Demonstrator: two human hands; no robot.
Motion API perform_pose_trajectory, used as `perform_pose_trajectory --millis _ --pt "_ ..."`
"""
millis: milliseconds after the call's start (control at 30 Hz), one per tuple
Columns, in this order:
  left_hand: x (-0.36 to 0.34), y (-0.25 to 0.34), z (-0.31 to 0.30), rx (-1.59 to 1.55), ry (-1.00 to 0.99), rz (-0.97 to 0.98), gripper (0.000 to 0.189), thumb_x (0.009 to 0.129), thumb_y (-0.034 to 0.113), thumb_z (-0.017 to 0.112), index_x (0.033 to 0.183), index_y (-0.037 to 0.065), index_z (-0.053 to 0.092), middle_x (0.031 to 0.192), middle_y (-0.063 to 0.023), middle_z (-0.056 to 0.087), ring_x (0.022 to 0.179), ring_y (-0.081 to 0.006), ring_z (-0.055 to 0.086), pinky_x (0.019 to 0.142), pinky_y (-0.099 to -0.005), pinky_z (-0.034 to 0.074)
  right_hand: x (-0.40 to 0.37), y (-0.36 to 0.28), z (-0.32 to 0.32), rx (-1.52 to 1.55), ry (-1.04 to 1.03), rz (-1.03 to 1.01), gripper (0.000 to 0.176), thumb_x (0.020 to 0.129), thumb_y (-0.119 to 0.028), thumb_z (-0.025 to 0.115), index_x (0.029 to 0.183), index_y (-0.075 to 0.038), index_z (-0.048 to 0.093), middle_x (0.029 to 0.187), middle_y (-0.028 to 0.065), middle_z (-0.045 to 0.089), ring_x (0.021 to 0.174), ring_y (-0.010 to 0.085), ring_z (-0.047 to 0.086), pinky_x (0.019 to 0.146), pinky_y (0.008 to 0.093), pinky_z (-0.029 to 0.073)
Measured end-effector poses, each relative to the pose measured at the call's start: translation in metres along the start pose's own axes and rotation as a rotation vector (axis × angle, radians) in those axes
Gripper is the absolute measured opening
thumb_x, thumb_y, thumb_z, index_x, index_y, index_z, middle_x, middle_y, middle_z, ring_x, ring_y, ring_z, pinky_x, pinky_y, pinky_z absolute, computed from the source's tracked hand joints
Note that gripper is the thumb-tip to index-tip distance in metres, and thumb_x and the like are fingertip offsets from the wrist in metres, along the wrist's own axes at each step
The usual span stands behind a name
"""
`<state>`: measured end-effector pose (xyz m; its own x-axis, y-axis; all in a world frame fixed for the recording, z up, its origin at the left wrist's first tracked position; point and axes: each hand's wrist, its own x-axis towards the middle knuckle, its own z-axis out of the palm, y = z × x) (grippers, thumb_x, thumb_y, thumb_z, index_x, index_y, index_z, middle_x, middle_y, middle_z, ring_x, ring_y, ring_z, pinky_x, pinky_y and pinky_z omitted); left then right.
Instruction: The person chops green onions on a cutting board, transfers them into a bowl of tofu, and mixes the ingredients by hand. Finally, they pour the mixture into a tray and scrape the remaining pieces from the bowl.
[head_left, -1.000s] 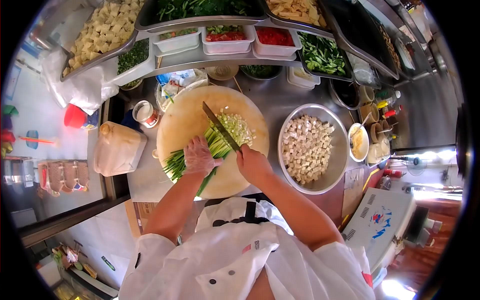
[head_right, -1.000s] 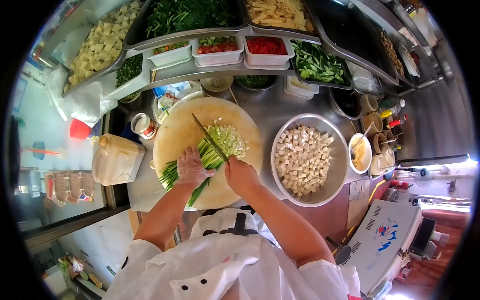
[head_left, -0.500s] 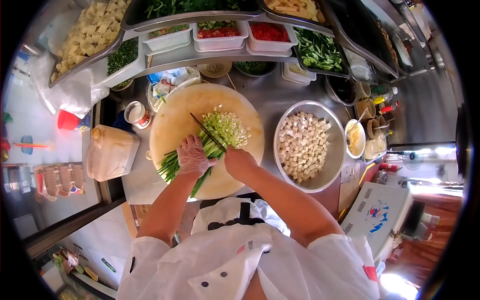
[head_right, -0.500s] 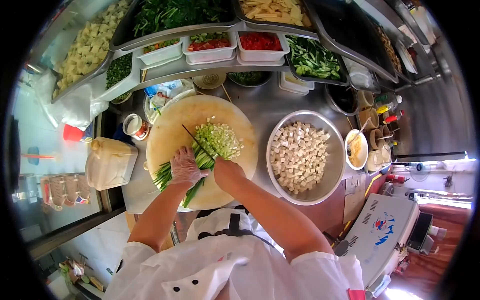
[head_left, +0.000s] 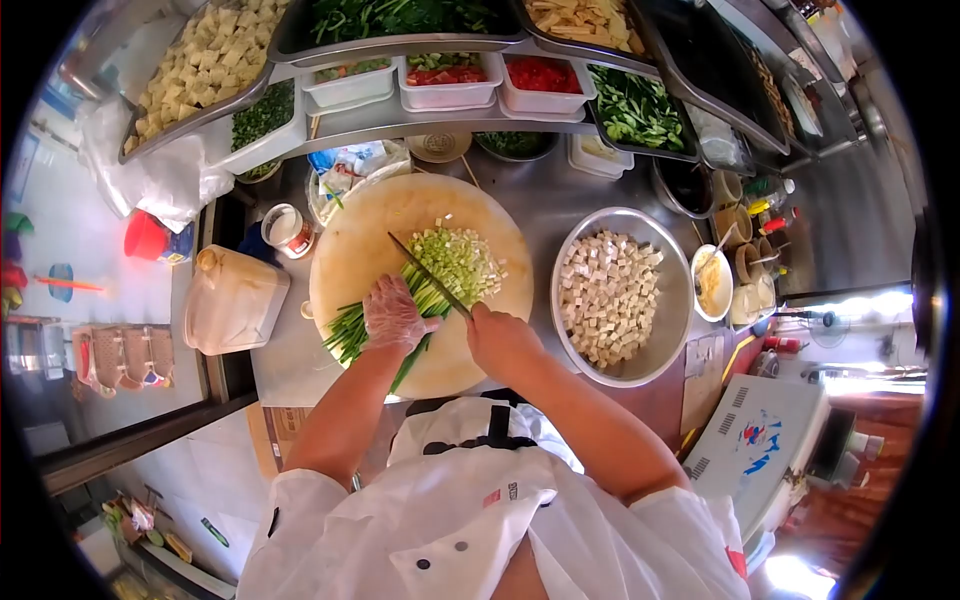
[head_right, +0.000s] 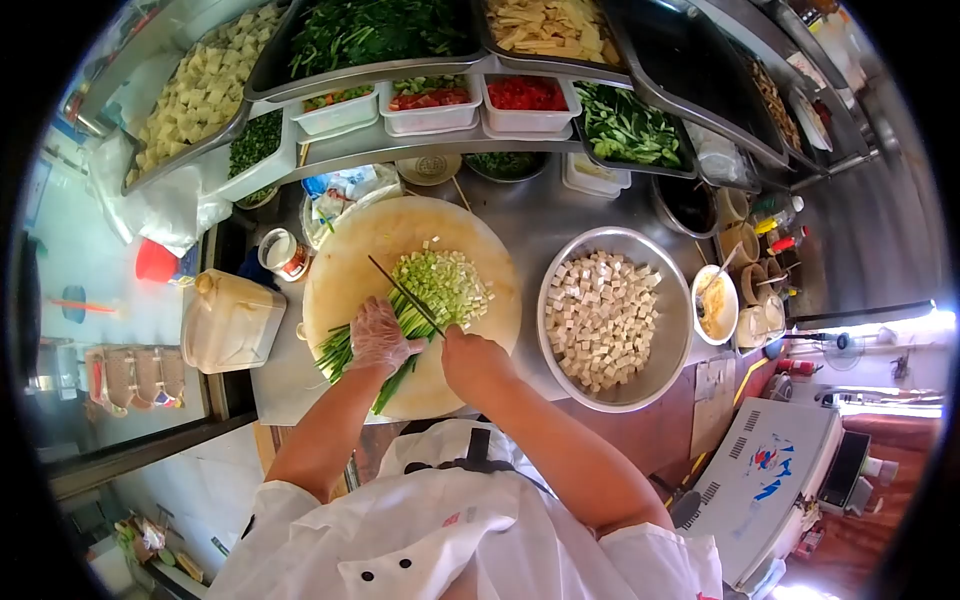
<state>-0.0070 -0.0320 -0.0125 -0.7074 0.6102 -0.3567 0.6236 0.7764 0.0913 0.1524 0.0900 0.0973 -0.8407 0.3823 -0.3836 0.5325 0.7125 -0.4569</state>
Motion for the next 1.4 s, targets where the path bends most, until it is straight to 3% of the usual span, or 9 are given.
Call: perform_pose_trajectory --millis 233,333,567,733,833,933,1067,1333,1400 --pt "-0.001 0.003 -0.012 -0.004 -0.031 0.021 0.113 0.065 0.064 0.089 0.147 -0.001 0.046 0.138 -0.0150 0.052 0.132 -0.0330 0.050 0.109 -0.0457 0.043 0.005 -0.003 -0.002 0.000 -0.140 0.063 0.023 0.100 -0.012 0.050 0.114 0.004 0.057 0.097 0.0294 0.075 0.093 0.0464 0.074 0.084 0.0543 0.059" --pt "-0.001 0.001 -0.009 -0.009 0.010 0.041 0.112 0.064 0.064 0.089 0.146 0.000 0.047 0.137 -0.0146 0.053 0.131 -0.0328 0.050 0.108 -0.0458 0.043 0.025 0.015 0.028 -0.002 -0.110 0.009 0.026 0.106 -0.022 0.050 0.108 0.004 0.056 0.093 0.0266 0.074 0.086 0.0467 0.073 0.079 0.0558 0.058" --pt "-0.001 0.005 -0.014 0.077 0.008 0.021 0.114 0.064 0.065 0.089 0.145 -0.004 0.046 0.134 -0.0135 0.055 0.128 -0.0320 0.053 0.108 -0.0452 0.044 0.054 0.042 0.092 0.117 0.053 0.031 0.026 0.106 -0.027 0.052 0.106 -0.001 0.056 0.083 0.0300 0.070 0.080 0.0515 0.070 0.077 0.0599 0.056" --pt "0.006 0.006 -0.023 0.051 -0.084 0.068 0.127 0.066 0.073 0.085 0.154 -0.005 0.037 0.141 -0.0187 0.052 0.133 -0.0345 0.051 0.113 -0.0456 0.041 0.049 0.052 0.071 0.152 0.170 -0.010 0.025 0.106 -0.026 0.051 0.104 -0.002 0.056 0.081 0.0288 0.070 0.077 0.0495 0.070 0.073 0.0600 0.056" --pt "0.005 0.007 -0.023 0.029 0.064 0.089 0.139 0.064 0.078 0.084 0.159 -0.007 0.029 0.147 -0.0210 0.050 0.140 -0.0354 0.048 0.119 -0.0476 0.034 0.041 0.045 0.055 0.174 0.226 -0.026 0.026 0.106 -0.028 0.055 0.102 -0.003 0.056 0.077 0.0280 0.068 0.075 0.0511 0.068 0.072 0.0612 0.054" --pt "-0.010 0.005 -0.064 -0.043 -0.194 0.022 0.151 0.061 0.084 0.082 0.163 -0.009 0.018 0.158 -0.0249 0.042 0.150 -0.0365 0.040 0.125 -0.0511 0.025 0.023 0.023 0.023 0.152 0.160 0.000 0.026 0.106 -0.028 0.054 0.101 -0.003 0.055 0.077 0.0274 0.069 0.076 0.0505 0.068 0.072 0.0606 0.054" --pt "-0.026 0.002 -0.028 0.079 -0.072 0.030 0.154 0.060 0.082 0.084 0.163 -0.010 0.015 0.164 -0.0252 0.035 0.157 -0.0372 0.030 0.129 -0.0566 0.016 0.001 0.006 0.004 0.068 0.096 -0.021 0.025 0.107 -0.026 0.050 0.103 -0.002 0.055 0.081 0.0248 0.071 0.078 0.0457 0.072 0.075 0.0567 0.058" --pt "-0.013 -0.009 -0.005 0.024 -0.002 0.079 0.138 0.063 0.074 0.086 0.157 -0.009 0.029 0.157 -0.0250 0.043 0.150 -0.0396 0.038 0.127 -0.0529 0.023 -0.005 0.010 0.015 -0.001 0.053 -0.007 0.028 0.108 -0.025 0.048 0.102 0.001 0.057 0.083 0.0234 0.072 0.080 0.0470 0.071 0.075 0.0572 0.058" --pt "-0.010 -0.010 -0.005 0.024 0.017 0.093 0.134 0.064 0.073 0.086 0.156 -0.008 0.032 0.154 -0.0239 0.046 0.147 -0.0390 0.041 0.126 -0.0523 0.025 0.001 0.016 0.020 -0.060 -0.019 -0.033 0.026 0.107 -0.023 0.049 0.108 0.002 0.057 0.091 0.0266 0.074 0.087 0.0459 0.074 0.080 0.0543 0.059"
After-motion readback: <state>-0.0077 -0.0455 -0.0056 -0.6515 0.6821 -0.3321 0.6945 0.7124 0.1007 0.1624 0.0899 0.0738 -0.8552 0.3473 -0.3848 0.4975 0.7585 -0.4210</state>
